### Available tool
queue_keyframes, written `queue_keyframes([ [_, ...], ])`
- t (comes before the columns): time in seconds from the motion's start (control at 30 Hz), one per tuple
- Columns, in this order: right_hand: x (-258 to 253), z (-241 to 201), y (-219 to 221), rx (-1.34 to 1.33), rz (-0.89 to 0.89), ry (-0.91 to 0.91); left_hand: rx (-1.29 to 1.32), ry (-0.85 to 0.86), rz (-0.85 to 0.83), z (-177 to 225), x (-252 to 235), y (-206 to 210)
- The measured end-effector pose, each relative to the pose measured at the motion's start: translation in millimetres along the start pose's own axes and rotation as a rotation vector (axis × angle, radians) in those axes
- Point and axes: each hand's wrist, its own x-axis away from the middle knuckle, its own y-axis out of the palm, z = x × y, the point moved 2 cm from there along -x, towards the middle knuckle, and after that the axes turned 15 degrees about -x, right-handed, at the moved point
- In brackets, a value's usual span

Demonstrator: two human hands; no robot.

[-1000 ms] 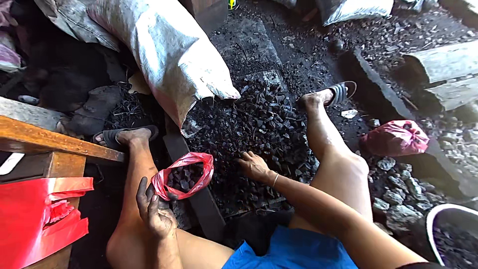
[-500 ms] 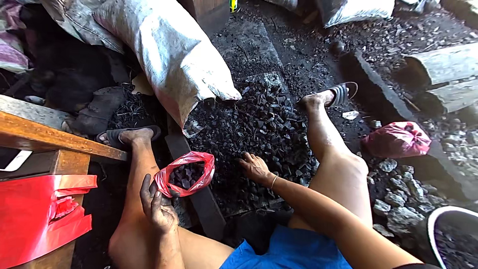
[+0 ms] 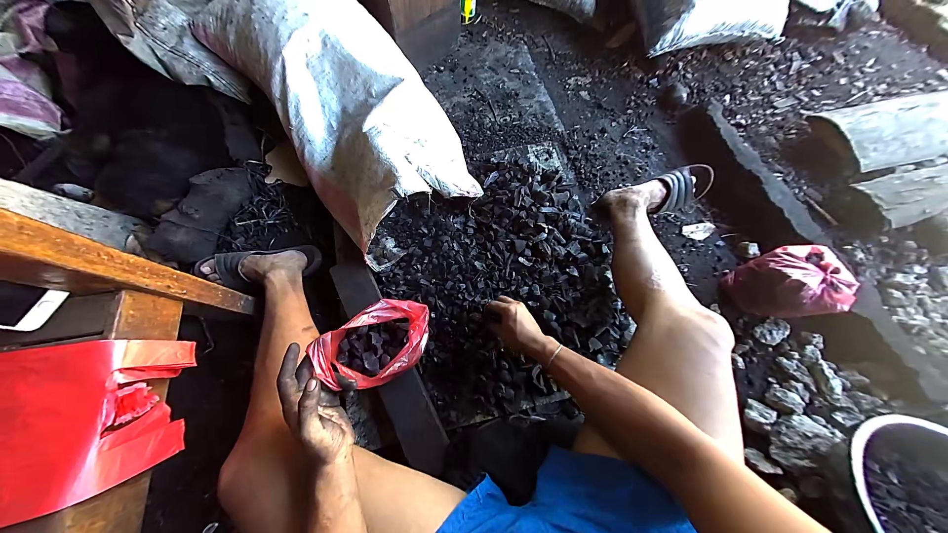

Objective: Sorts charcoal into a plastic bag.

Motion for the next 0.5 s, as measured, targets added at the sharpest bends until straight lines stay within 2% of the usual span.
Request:
queue_keyframes([
  [0.1, -7, -13, -17, -0.244, 0.047, 0.076, 0.01, 0.008, -0.017, 2, 0, 1],
  [0.2, -14, -65, -23, -0.364, -0.083, 0.005, 0.012, 0.021, -0.035, 2, 1, 1],
  [0.37, -30, -157, 31, -0.398, -0.206, -0.313, -0.006, 0.006, -0.036, 3, 0, 0],
  [0.5, -32, -203, 62, -0.282, -0.221, -0.356, -0.003, -0.001, -0.024, -1, 4, -6],
])
